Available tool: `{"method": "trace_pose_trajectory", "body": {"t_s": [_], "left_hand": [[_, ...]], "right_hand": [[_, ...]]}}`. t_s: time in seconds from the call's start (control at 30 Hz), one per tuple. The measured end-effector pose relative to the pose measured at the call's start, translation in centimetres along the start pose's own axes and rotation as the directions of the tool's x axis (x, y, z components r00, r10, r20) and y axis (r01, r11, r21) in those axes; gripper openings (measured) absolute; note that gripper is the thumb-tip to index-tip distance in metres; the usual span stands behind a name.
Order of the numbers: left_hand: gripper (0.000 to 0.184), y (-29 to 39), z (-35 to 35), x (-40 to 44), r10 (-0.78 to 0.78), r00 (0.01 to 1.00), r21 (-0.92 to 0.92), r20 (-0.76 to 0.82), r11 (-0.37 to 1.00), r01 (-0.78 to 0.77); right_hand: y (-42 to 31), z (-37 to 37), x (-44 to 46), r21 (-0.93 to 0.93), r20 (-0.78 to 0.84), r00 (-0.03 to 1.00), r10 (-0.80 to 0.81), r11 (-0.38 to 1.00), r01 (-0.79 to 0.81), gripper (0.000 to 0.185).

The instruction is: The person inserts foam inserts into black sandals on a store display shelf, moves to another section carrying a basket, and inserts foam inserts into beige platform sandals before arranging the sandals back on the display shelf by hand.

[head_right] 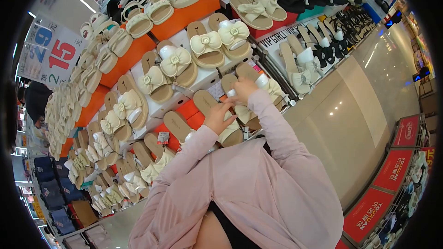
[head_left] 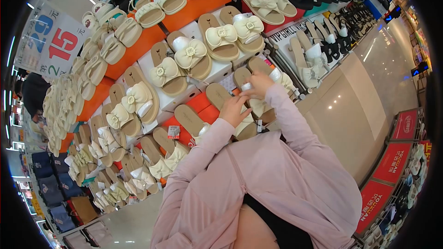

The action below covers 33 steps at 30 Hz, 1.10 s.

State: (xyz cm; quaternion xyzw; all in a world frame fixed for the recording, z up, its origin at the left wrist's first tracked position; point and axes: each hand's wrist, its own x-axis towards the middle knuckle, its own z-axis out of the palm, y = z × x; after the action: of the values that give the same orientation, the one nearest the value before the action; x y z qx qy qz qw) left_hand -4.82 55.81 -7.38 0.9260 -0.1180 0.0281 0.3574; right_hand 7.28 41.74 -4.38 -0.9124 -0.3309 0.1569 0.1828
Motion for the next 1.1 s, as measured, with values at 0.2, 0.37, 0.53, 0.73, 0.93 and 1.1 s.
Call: {"method": "trace_pose_trajectory", "body": {"t_s": [0.2,0.37,0.53,0.73,0.93,1.1], "left_hand": [[0.04,-1.3,0.6,-0.8,0.054,0.996,0.016,-0.076,0.998,-0.053],[0.052,0.1,-0.6,-0.6,-0.117,0.993,0.018,0.021,0.993,0.117],[0.076,0.3,0.1,0.2,-0.158,0.987,0.058,-0.013,0.986,0.158],[0.091,-0.7,0.2,-0.1,-0.075,0.997,-0.034,-0.011,0.997,0.075],[0.094,0.4,-0.4,-0.4,-0.109,0.99,-0.194,-0.094,0.977,0.089],[0.084,1.8,-3.4,-0.5,-0.094,0.971,-0.43,-0.222,0.903,-0.011]], "right_hand": [[0.4,-0.6,-1.6,0.044,0.113,0.993,-0.012,0.999,0.007,0.061],[-0.5,-4.1,-4.4,-0.06,0.01,0.99,-0.143,0.988,0.143,0.087],[0.7,0.5,-4.1,-0.03,-0.05,0.986,-0.158,0.987,0.156,0.085],[-0.5,-0.1,-1.6,0.104,-0.61,0.782,-0.127,0.966,0.239,0.053],[-1.0,-2.5,-1.6,0.742,-0.553,0.681,0.481,0.655,0.14,0.053],[-3.0,0.3,-3.1,0.829,-0.411,0.854,0.318,0.52,0.205,0.054]]}}
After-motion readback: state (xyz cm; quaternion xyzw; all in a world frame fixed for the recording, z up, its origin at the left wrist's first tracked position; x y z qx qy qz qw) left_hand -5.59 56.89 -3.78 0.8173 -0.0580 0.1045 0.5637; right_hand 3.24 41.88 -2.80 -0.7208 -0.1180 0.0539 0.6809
